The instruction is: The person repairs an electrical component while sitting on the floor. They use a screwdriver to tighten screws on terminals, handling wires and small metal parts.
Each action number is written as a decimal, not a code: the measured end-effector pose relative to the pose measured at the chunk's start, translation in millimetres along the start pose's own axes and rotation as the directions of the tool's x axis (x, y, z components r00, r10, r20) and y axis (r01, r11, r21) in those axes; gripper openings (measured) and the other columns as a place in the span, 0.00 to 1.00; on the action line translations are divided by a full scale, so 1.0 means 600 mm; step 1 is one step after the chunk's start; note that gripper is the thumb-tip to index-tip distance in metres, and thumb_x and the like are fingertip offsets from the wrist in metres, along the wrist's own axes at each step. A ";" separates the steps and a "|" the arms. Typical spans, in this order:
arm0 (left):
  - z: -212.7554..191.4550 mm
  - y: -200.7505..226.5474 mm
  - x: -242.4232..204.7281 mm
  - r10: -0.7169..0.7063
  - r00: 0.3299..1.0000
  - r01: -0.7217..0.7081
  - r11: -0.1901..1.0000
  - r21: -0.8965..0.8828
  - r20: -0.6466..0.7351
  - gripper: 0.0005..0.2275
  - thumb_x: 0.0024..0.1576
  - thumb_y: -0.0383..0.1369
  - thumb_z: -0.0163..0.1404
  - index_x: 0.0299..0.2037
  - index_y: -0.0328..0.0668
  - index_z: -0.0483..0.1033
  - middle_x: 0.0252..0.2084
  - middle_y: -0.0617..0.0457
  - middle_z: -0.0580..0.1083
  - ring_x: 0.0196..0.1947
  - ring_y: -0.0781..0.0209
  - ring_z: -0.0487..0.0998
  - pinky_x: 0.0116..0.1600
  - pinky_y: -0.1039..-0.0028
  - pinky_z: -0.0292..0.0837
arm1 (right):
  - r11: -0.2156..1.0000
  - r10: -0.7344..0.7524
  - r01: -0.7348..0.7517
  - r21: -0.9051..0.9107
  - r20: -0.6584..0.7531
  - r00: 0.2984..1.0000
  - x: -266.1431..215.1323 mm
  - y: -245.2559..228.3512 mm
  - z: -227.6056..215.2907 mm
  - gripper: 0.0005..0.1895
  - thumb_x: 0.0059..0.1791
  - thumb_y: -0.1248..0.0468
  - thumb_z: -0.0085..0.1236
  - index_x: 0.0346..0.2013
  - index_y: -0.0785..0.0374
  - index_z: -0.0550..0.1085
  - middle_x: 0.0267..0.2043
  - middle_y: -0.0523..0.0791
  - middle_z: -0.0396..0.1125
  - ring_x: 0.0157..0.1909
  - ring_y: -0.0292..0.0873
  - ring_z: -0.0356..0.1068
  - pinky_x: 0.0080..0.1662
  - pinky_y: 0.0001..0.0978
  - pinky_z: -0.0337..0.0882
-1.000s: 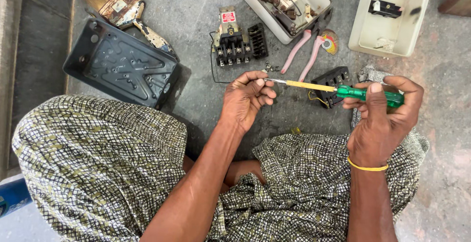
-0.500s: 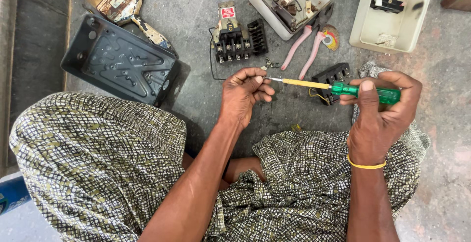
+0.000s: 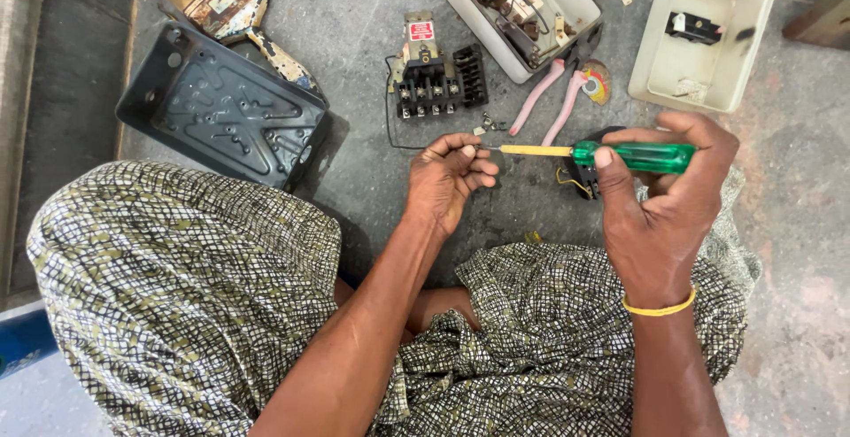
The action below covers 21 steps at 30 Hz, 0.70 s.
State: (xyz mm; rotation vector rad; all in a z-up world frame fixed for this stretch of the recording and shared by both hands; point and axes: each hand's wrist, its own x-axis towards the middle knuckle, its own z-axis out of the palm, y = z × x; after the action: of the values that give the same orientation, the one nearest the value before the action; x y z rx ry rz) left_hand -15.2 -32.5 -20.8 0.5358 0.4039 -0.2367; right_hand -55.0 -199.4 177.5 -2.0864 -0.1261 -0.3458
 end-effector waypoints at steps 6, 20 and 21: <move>0.001 -0.001 0.004 -0.019 1.000 0.020 0.996 -0.091 0.005 0.05 0.63 0.21 0.46 0.45 0.27 0.74 0.37 0.38 0.77 0.31 0.49 0.83 0.35 0.63 0.83 | 0.973 -0.124 0.131 -0.191 0.047 0.991 0.027 -0.033 0.021 0.25 0.60 0.73 0.63 0.63 0.65 0.56 0.48 0.51 0.73 0.53 0.40 0.73 0.58 0.31 0.74; 0.010 0.001 0.008 -0.012 1.000 0.011 0.995 -0.104 -0.003 0.07 0.64 0.21 0.45 0.47 0.25 0.74 0.37 0.39 0.77 0.30 0.51 0.82 0.34 0.65 0.82 | 0.930 -0.196 0.228 -0.287 0.138 0.971 0.045 -0.055 0.039 0.24 0.62 0.71 0.63 0.64 0.65 0.56 0.48 0.50 0.73 0.53 0.41 0.74 0.58 0.30 0.73; 0.010 0.001 0.008 -0.012 1.000 0.012 0.994 -0.105 -0.003 0.07 0.64 0.21 0.45 0.47 0.25 0.74 0.37 0.39 0.77 0.30 0.51 0.82 0.34 0.65 0.82 | 0.921 -0.209 0.245 -0.302 0.147 0.967 0.046 -0.056 0.039 0.24 0.62 0.71 0.63 0.64 0.64 0.56 0.48 0.50 0.73 0.53 0.41 0.74 0.58 0.30 0.73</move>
State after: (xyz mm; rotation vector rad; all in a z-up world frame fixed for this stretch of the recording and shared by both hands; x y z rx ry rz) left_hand -9.1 -35.6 -17.8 0.4306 0.4210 -0.2245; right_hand -32.1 -163.6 202.2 -2.4190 -0.4071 -0.4107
